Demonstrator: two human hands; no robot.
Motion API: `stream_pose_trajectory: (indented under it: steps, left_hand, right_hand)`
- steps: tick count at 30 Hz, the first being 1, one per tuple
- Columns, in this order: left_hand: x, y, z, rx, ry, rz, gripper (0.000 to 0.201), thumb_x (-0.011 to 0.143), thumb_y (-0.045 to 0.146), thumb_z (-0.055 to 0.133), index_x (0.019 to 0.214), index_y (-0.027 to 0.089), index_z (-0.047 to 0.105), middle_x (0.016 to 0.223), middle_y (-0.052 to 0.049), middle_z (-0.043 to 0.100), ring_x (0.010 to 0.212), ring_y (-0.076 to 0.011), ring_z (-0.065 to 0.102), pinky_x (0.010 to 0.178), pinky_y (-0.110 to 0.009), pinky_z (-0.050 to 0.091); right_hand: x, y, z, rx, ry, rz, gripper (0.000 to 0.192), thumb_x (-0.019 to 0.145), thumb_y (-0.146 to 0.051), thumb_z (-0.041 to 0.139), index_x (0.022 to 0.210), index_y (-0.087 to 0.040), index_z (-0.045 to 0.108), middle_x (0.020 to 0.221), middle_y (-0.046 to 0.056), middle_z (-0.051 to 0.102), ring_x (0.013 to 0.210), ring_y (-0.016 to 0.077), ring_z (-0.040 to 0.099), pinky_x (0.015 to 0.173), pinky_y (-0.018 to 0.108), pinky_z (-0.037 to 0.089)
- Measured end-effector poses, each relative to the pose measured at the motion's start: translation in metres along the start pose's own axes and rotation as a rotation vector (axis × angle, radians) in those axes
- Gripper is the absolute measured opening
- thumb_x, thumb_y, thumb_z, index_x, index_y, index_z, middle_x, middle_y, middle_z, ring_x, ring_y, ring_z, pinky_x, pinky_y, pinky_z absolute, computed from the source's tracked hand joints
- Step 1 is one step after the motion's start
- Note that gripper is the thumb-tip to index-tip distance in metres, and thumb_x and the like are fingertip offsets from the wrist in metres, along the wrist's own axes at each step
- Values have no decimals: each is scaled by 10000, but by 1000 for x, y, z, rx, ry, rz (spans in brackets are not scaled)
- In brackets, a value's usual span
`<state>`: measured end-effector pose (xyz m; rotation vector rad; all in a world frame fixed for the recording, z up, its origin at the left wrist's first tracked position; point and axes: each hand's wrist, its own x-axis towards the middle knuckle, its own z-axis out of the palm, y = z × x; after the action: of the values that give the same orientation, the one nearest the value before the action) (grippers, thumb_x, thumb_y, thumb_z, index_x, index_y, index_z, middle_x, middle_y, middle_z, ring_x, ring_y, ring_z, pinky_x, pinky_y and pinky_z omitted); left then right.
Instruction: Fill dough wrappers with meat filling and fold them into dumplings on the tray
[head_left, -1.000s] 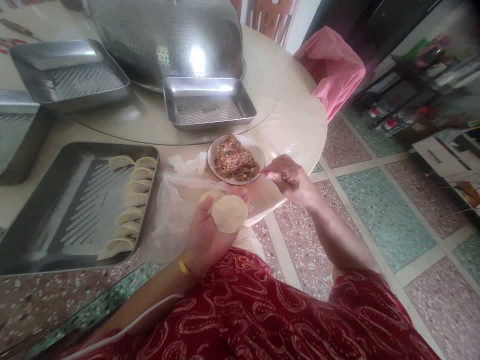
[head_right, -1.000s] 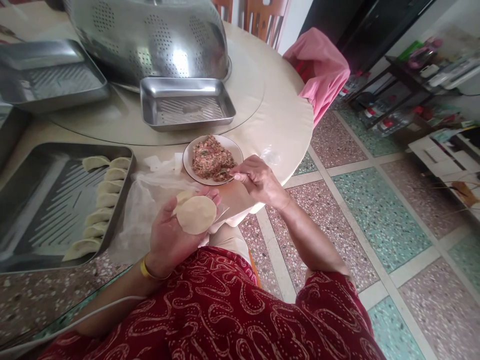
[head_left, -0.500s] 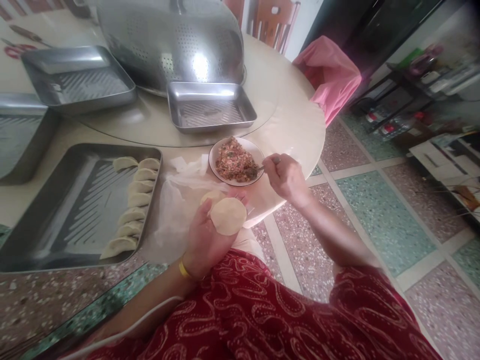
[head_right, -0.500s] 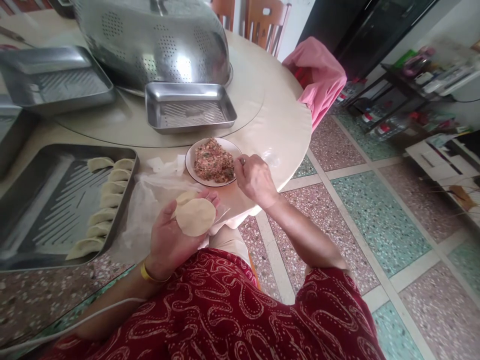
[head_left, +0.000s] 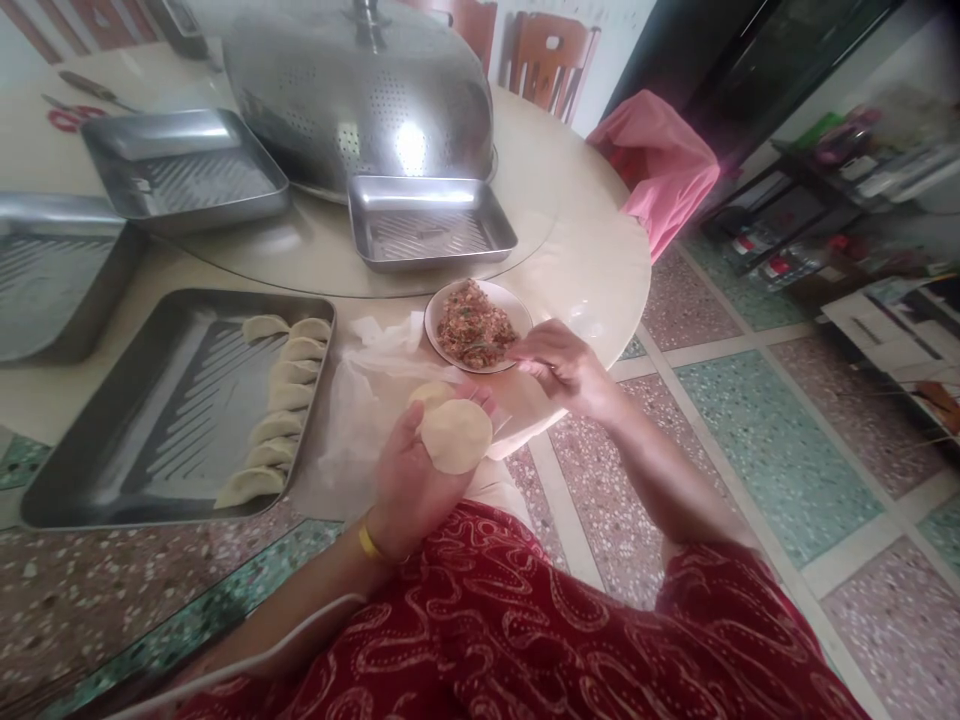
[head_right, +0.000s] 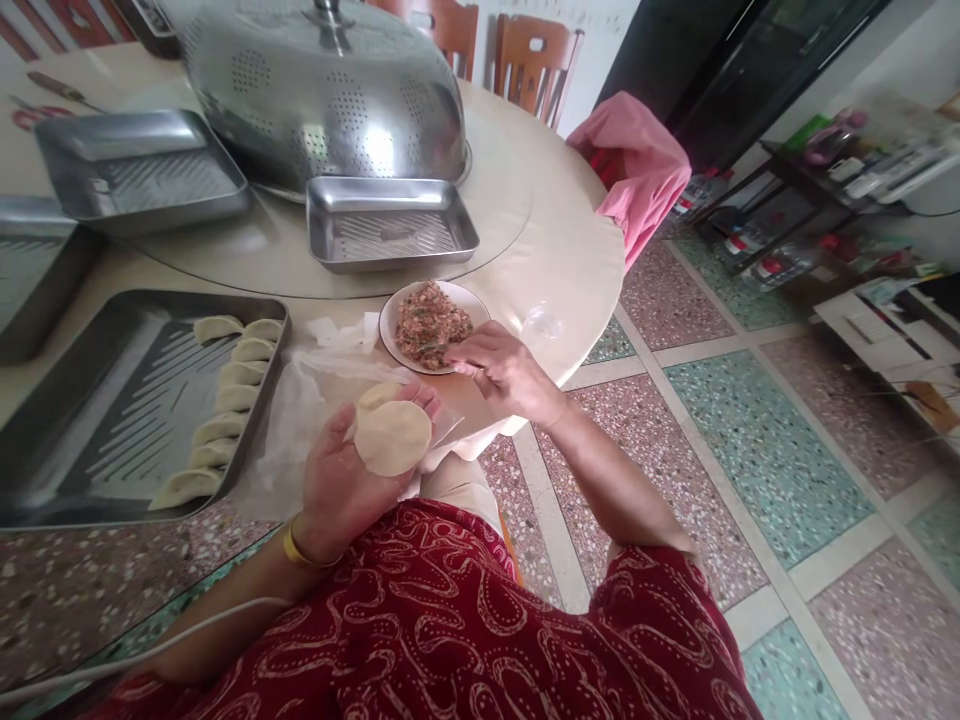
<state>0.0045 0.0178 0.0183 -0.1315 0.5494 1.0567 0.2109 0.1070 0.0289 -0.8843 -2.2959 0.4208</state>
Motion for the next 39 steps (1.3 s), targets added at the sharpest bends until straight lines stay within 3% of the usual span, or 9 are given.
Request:
stream_pose_trajectory:
  steps: [5, 13, 19, 28, 31, 35, 39]
  left_hand:
    - [-2, 0, -1, 19, -29, 22, 591, 945, 425, 405, 1409, 63, 457, 1305, -168, 635, 1268, -260, 567, 1074, -367, 452]
    - [0, -2, -2, 29, -26, 6, 603, 938, 444, 417, 1392, 51, 474, 1302, -174, 635, 1273, -259, 561, 1122, -356, 399]
    - [-1, -2, -3, 22, -30, 13, 582, 943, 426, 413, 1382, 52, 487, 1302, -169, 634, 1283, -261, 551, 1122, -362, 398]
    - [-1, 0, -5, 7, -22, 13, 596, 961, 433, 353, 1397, 41, 460, 1292, -170, 640, 1300, -269, 537, 1129, -393, 396]
    - [-1, -1, -5, 4, 2, 14, 589, 965, 421, 343, 1405, 45, 451, 1280, -160, 650, 1306, -260, 532, 1139, -394, 386]
    - [0, -2, -4, -15, 49, 15, 596, 967, 419, 340, 1401, 26, 450, 1238, -169, 670, 1276, -265, 558, 1132, -395, 393]
    - [3, -2, -5, -27, 78, -3, 597, 978, 418, 332, 1422, 30, 425, 1210, -172, 681, 1186, -266, 623, 1083, -408, 439]
  right_hand:
    - [0, 5, -6, 31, -157, -66, 181, 956, -319, 538, 961, -295, 718, 876, -1, 753, 871, 177, 657, 800, 397, 550]
    - [-6, -2, -24, -87, 121, 145, 281, 971, -385, 499, 927, -218, 721, 824, 56, 737, 789, 201, 648, 721, 393, 548]
    - [-3, -4, -1, -113, 174, 312, 337, 973, -358, 462, 892, -163, 724, 825, 102, 719, 792, 220, 655, 730, 408, 549]
    - [-20, 2, 31, 99, 186, 184, 231, 946, -386, 532, 923, -250, 718, 904, 56, 749, 929, 220, 660, 786, 412, 559]
    - [-29, 5, 37, 253, 284, 298, 254, 904, -469, 576, 869, -266, 725, 845, 39, 733, 880, 208, 661, 785, 401, 548]
    - [-34, 13, 45, 541, 446, 593, 338, 790, -595, 648, 786, -263, 713, 768, 14, 705, 811, 189, 666, 826, 377, 529]
    - [-32, 26, 52, 651, 547, 749, 297, 826, -511, 588, 794, -232, 685, 652, -2, 685, 674, 155, 645, 729, 325, 526]
